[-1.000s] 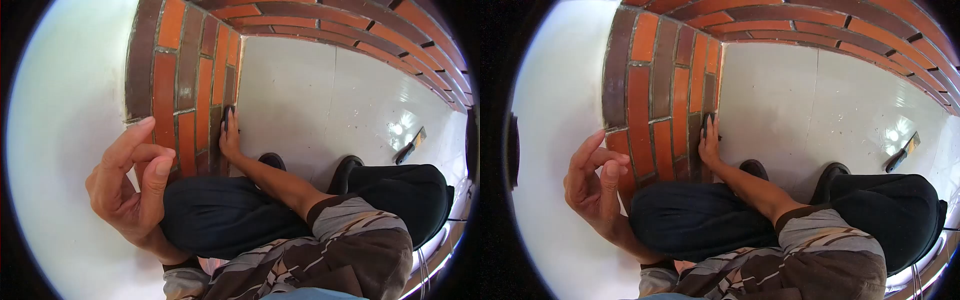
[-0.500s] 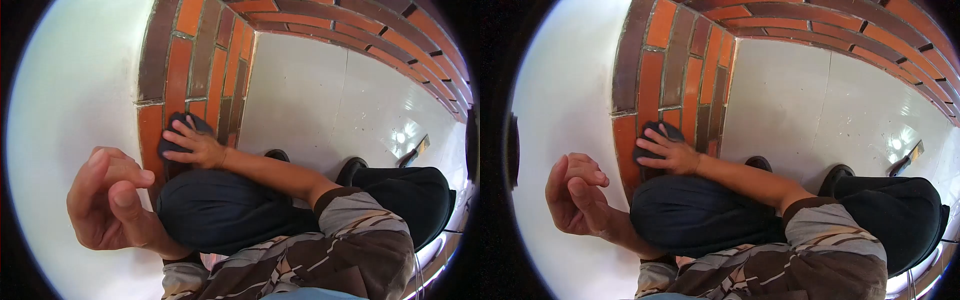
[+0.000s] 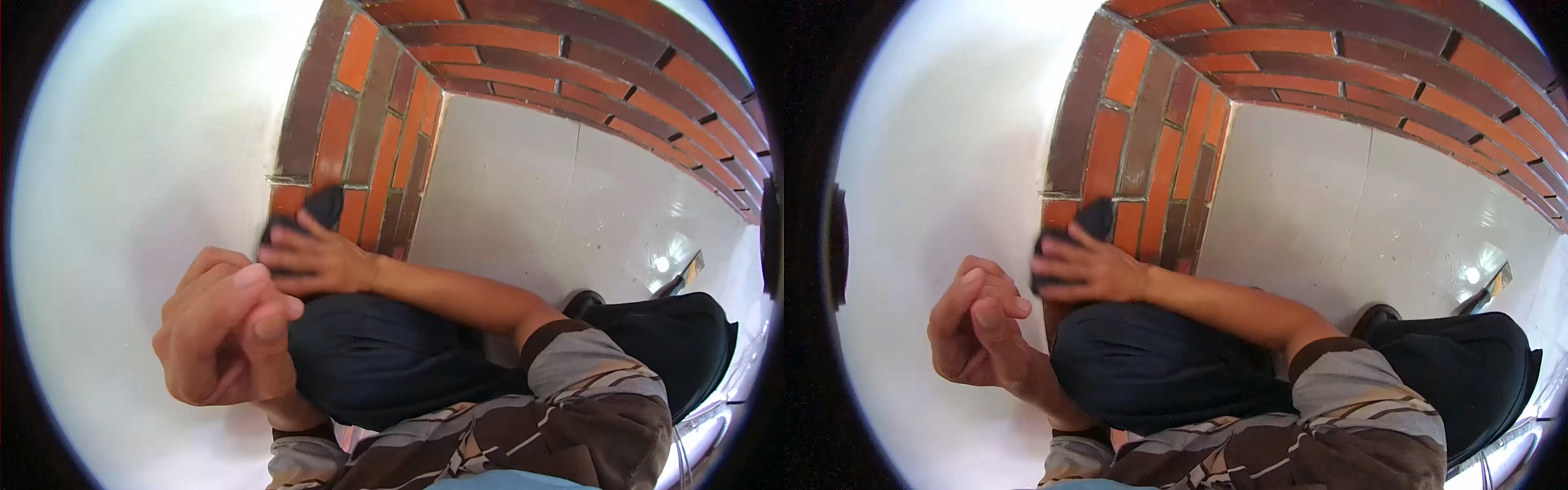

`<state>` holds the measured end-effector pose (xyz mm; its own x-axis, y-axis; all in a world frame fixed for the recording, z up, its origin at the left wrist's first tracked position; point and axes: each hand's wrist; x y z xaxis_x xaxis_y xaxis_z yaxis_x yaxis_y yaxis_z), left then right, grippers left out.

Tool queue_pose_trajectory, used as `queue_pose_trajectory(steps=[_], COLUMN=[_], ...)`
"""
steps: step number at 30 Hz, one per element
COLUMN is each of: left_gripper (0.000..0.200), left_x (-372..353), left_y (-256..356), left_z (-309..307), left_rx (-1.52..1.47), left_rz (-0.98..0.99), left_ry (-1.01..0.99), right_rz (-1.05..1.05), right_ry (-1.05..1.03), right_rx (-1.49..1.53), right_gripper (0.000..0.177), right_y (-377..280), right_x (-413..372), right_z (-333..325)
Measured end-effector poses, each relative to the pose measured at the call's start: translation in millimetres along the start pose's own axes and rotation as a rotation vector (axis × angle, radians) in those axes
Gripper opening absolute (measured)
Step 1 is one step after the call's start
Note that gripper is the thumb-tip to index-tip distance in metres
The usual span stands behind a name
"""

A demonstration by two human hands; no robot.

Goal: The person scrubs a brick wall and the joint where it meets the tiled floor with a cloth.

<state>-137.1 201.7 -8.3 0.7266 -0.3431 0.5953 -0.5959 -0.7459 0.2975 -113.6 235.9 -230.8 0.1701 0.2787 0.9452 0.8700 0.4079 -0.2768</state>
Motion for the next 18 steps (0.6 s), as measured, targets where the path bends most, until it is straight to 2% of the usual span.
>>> queue_pose_trajectory(steps=[3,4,6,8,11,14,16,18], left_gripper=[0.017,0.016,0.016,0.015,0.014,0.014,0.014,0.014], left_x=[3.4,0.0,-8.4,-9.4,-1.2,5.7,9.8,10.9], left_y=[3.8,6.2,14.9,19.0,20.4,14.1,10.6,8.4], left_z=[-5.7,-9.8,-16.7,-19.0,-18.8,-7.4,-1.3,-0.5], left_rx=[0.043,0.072,0.088,0.095,0.068,0.062,0.066,0.039], left_rz=[0.065,0.057,0.017,0.014,0.067,0.077,0.080,0.085], left_ry=[-0.082,-0.096,-0.032,-0.020,-0.093,-0.076,-0.075,-0.093], right_rz=[0.024,0.157,0.456,0.550,0.511,0.254,0.134,0.187], right_ry=[0.107,0.199,0.448,0.628,0.540,0.214,0.120,0.233], right_rx=[-0.116,-0.093,-0.191,-0.200,-0.208,-0.127,0.027,-0.089], right_gripper=[0.051,0.060,0.066,0.072,0.065,0.062,0.058,0.066], right_y=[43.1,65.3,112.4,157.8,129.0,58.0,29.0,51.3], right_x=[-10.8,1.9,36.6,66.1,84.5,37.9,-7.5,-10.5], right_z=[-12.9,-35.0,-75.6,-97.0,-96.3,-49.5,-23.9,-26.3])
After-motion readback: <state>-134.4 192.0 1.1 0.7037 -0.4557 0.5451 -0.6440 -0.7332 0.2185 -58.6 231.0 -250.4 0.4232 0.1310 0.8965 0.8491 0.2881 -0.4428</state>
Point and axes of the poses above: each hand's wrist, its own x-axis towards the middle knuckle, its own z-axis out of the palm, y = z × x, and after that the axes turned 8 degrees about -y, right-handed
